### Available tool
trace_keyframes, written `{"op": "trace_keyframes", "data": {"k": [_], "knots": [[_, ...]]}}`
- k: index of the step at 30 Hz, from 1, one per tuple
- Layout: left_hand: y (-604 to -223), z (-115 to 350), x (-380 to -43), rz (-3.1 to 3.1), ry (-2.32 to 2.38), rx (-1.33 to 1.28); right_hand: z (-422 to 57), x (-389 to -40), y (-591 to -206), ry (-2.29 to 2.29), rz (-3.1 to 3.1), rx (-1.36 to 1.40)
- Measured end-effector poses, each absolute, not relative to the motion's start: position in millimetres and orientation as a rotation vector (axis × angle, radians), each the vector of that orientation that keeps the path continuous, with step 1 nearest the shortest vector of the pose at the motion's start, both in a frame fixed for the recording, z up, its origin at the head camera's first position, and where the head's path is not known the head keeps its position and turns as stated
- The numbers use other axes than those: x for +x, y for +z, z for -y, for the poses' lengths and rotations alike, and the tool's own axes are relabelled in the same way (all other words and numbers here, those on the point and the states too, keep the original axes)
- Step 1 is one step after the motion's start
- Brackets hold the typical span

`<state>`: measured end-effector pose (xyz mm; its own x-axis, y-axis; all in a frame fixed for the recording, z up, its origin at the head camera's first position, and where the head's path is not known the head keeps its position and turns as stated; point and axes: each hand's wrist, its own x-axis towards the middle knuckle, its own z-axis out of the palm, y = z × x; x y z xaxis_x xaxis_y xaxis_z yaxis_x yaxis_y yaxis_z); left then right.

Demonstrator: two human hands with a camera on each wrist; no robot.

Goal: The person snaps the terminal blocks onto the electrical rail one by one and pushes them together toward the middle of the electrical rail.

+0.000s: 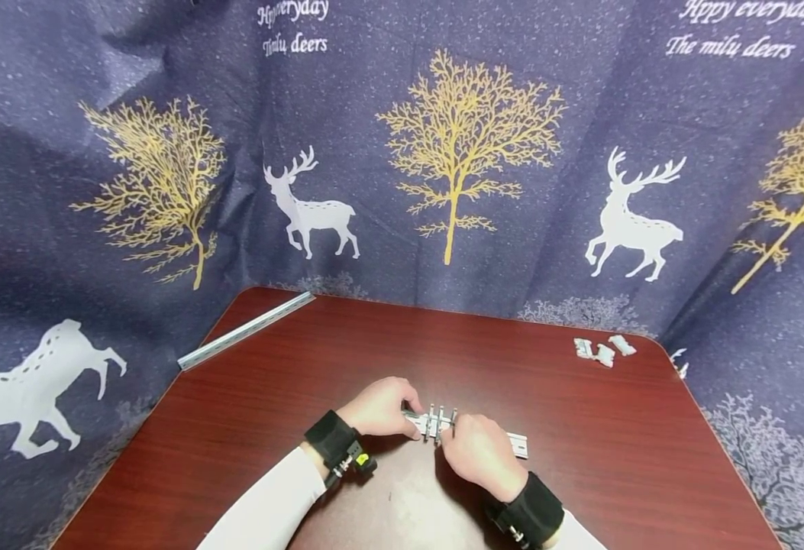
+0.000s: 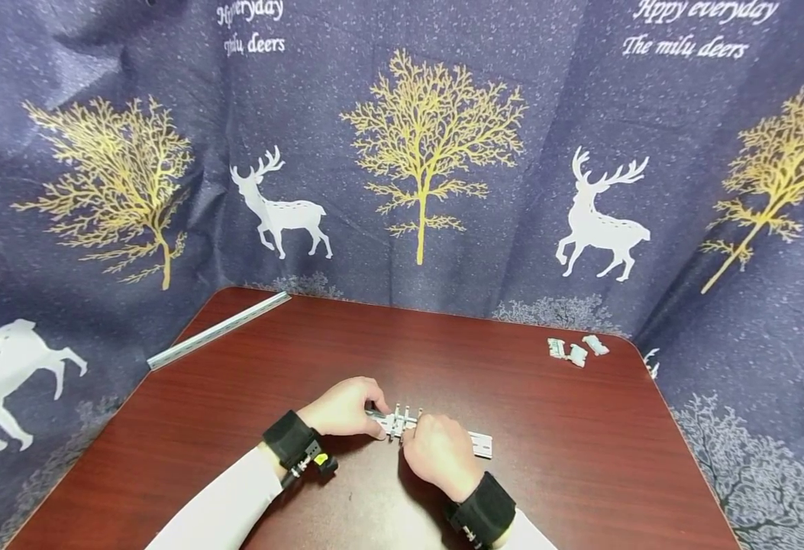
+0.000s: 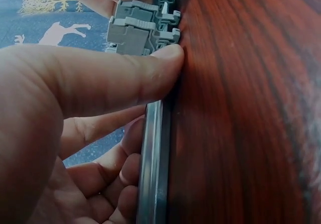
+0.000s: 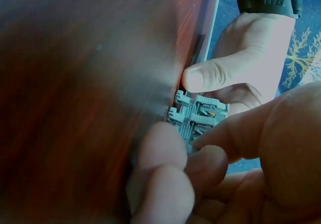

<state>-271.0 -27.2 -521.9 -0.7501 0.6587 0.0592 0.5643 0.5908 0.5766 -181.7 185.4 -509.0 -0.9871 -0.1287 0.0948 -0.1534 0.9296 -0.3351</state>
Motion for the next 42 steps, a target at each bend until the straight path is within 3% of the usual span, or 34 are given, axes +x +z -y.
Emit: {"op": "trace_keyframes", "data": {"k": [42], "knots": [[-524.4, 32.4, -273.2, -2.617, 0.860, 1.139, -203.2, -179.7, -494.6, 0.663, 3.181, 0.303]]}}
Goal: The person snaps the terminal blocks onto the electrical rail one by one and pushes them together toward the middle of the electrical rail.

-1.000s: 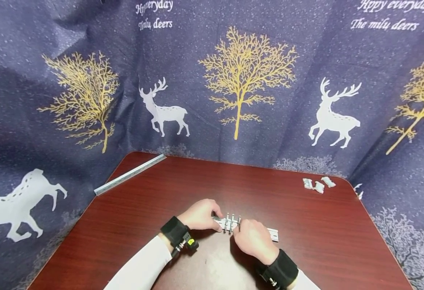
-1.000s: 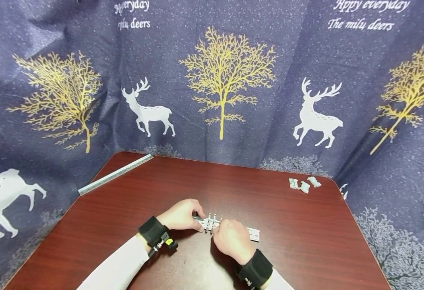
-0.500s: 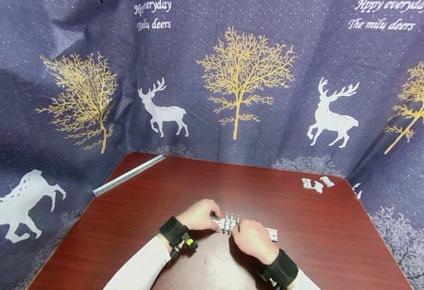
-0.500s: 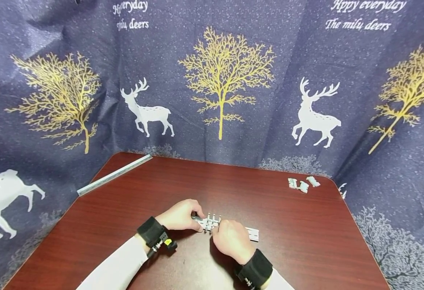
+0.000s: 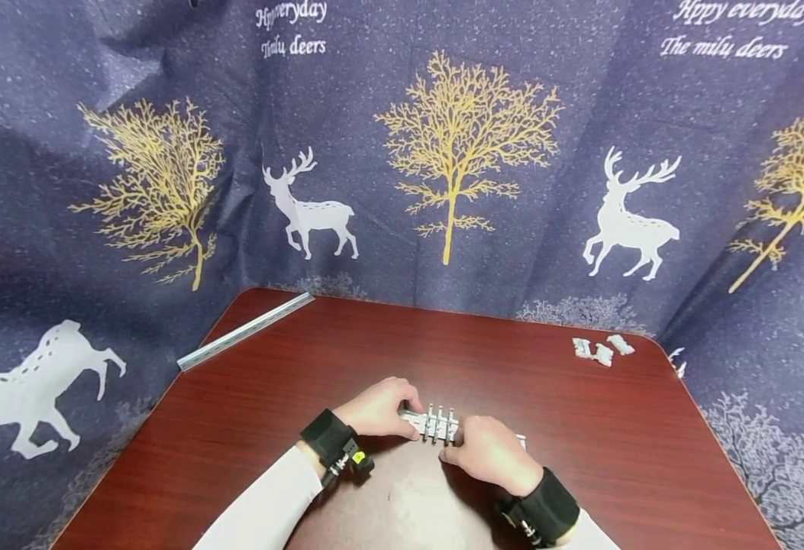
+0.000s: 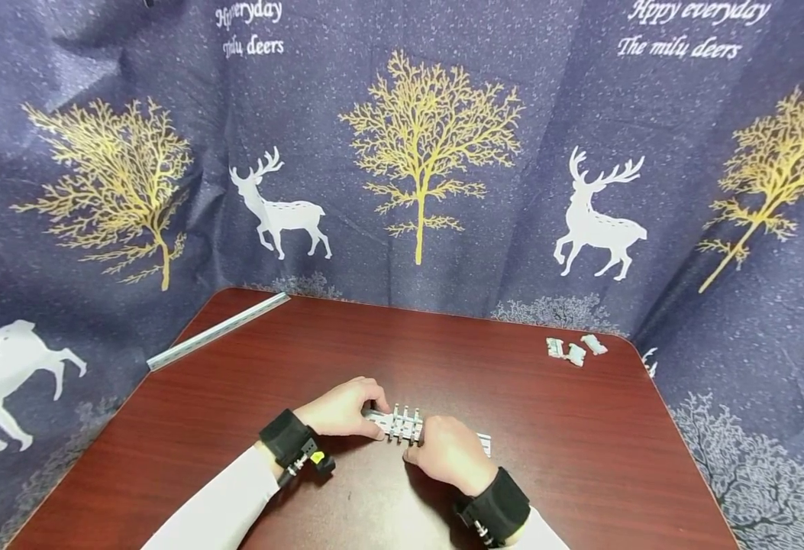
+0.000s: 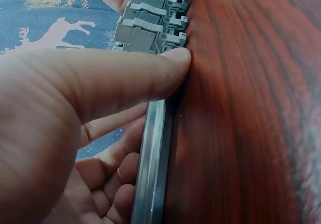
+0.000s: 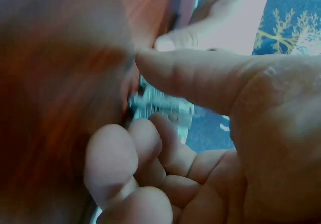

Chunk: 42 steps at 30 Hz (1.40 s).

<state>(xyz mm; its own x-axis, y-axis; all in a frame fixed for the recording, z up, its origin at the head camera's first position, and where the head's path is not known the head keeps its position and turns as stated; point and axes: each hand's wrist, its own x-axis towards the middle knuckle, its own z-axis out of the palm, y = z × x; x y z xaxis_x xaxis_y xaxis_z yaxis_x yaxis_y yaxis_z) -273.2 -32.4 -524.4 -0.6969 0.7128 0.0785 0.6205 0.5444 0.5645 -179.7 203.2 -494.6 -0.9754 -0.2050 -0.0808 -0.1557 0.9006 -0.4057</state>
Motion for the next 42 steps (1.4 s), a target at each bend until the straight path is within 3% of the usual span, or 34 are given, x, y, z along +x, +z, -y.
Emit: {"op": "trace_keyframes", "data": {"k": [11, 42], "knots": [[-520.2, 30.1, -271.2, -2.588, 0.899, 1.145, -220.4, -192.1, -495.8, -0.838, -2.854, -0.363], [-523.4, 10.5, -261.8, -2.643, 0.920, 1.132, -229.6, -207.9, -514.7, -0.837, -2.953, -0.592]]}}
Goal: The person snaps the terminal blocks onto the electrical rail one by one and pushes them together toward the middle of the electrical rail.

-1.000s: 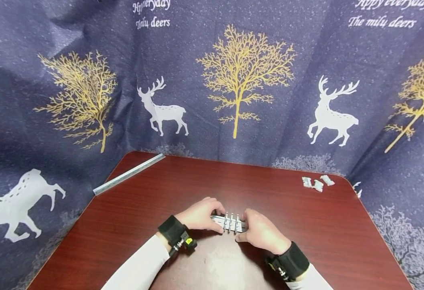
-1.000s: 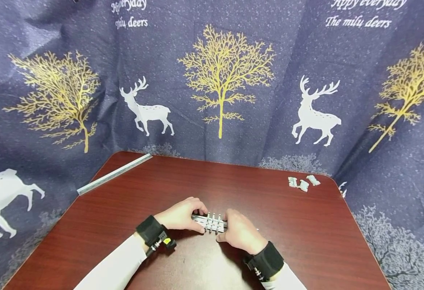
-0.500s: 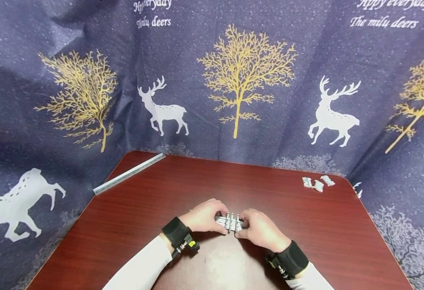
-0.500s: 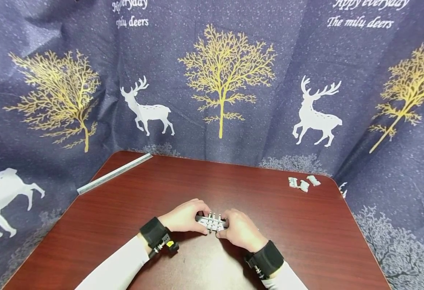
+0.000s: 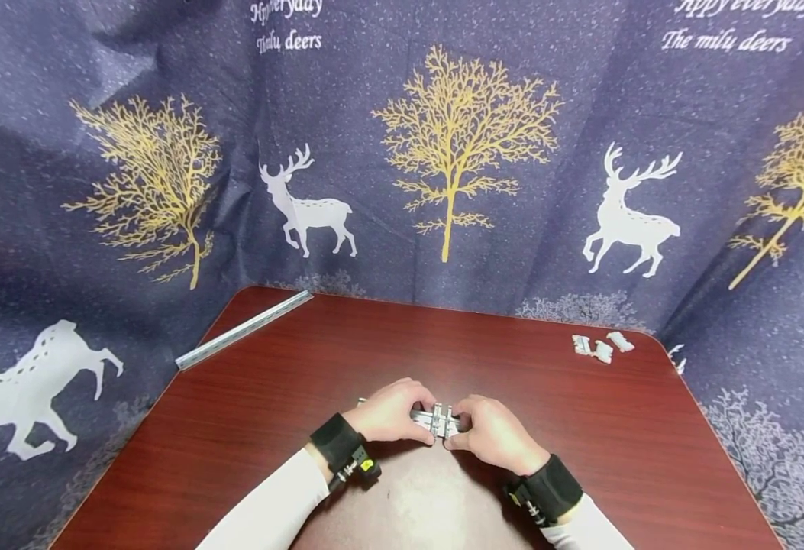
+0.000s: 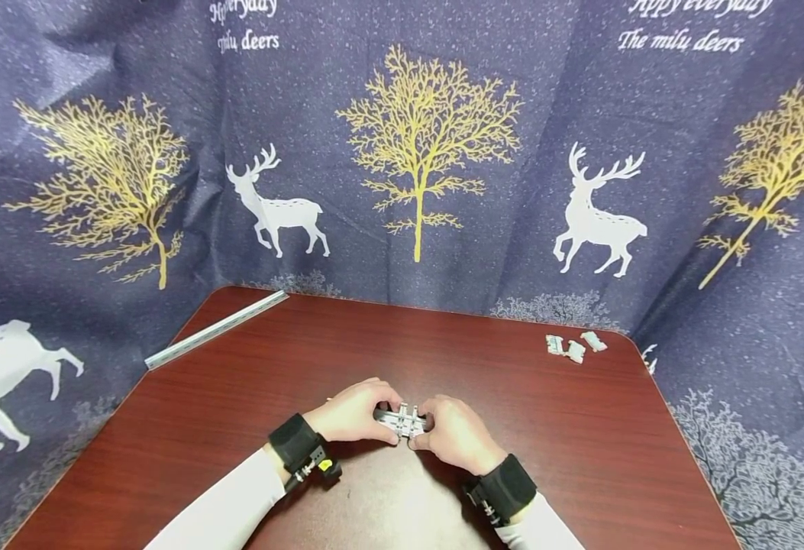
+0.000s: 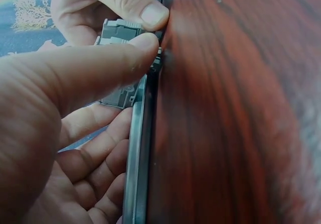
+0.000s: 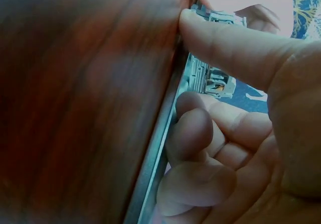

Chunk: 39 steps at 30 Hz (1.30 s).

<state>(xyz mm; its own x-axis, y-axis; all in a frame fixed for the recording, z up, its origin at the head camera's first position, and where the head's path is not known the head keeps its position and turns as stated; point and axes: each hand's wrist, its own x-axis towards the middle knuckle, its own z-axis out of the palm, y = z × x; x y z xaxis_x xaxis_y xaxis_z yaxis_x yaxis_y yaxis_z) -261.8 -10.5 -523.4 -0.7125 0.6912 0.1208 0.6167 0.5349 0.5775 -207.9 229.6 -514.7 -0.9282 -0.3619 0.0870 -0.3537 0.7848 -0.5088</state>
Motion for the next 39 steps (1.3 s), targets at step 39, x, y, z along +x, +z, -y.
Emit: {"op": "trace_keyframes", "data": {"k": [39], "knots": [[-522.5, 22.8, -264.9, -2.644, 0.837, 1.228, -231.1, -200.8, -508.3, -0.705, -3.002, -0.555]]}}
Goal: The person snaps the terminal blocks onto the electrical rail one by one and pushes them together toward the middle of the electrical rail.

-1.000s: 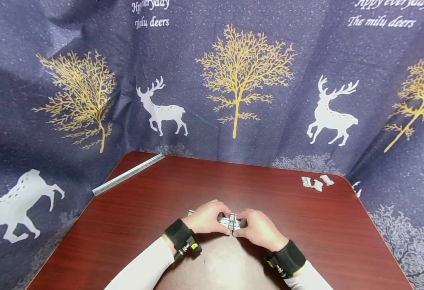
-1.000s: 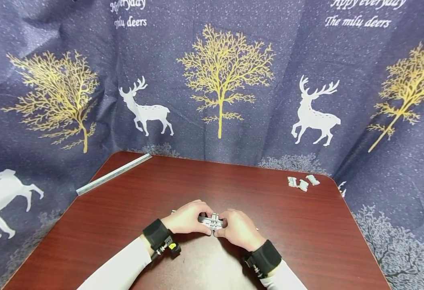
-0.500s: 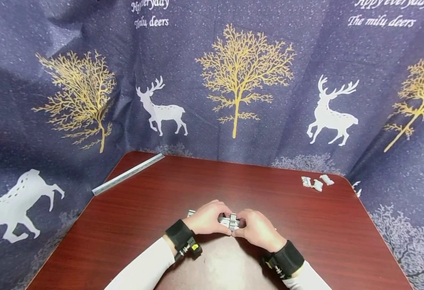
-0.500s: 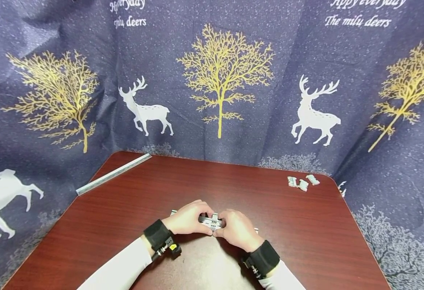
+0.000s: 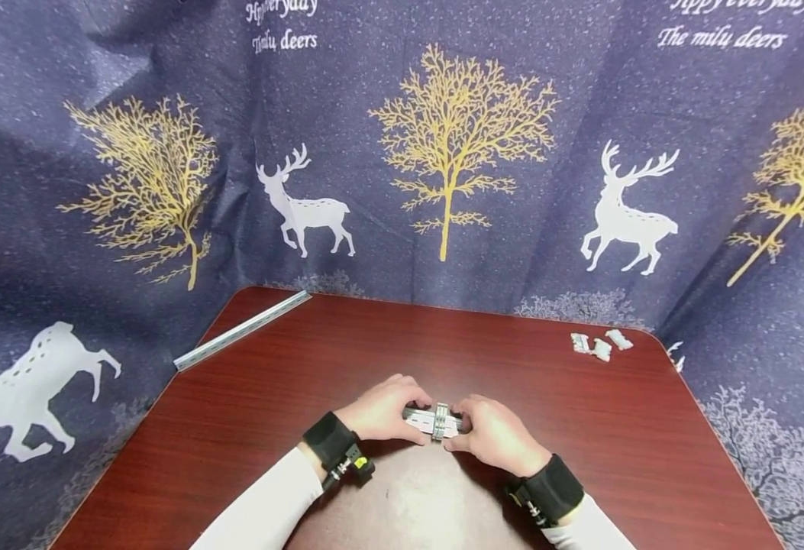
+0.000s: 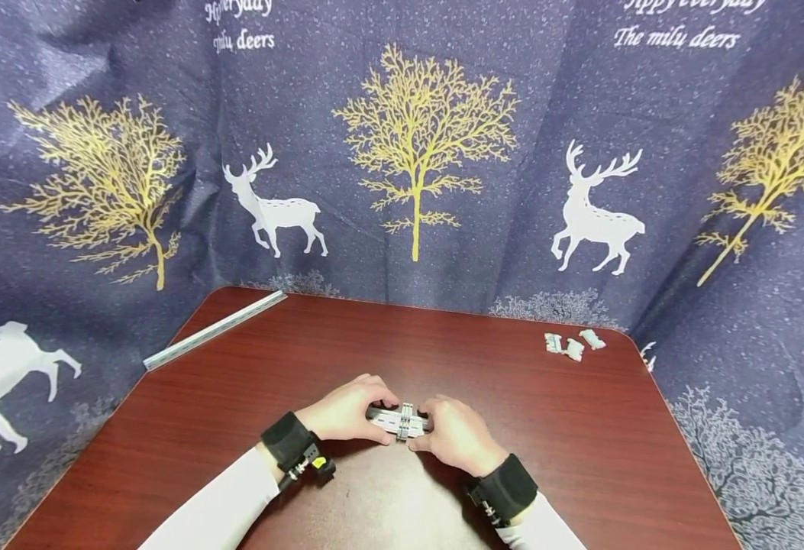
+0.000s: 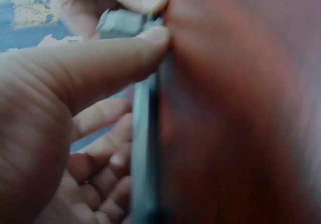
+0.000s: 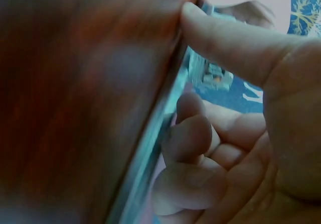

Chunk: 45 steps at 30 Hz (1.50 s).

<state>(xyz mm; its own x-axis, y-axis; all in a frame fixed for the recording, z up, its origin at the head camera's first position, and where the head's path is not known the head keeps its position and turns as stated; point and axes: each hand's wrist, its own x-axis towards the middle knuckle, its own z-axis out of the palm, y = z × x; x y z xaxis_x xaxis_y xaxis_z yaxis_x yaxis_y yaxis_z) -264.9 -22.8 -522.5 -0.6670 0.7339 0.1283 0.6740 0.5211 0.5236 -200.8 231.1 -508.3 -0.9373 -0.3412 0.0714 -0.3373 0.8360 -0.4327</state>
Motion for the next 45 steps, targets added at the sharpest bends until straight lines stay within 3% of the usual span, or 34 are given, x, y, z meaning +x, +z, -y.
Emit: {"op": "trace_keyframes", "data": {"k": [13, 24, 45], "knots": [[-515.2, 83.7, -272.6, -2.704, 0.828, 1.185, -286.8, -187.6, -497.8, -0.575, -3.025, -0.510], [-520.8, 108.6, -270.5, -2.745, 0.867, 1.116, -317.2, -179.2, -499.9, -0.615, -3.025, -0.477], [-524.9, 130.2, -274.9, -2.650, 0.931, 1.095, -327.5, -181.4, -500.7, -0.719, -2.931, -0.601]]}}
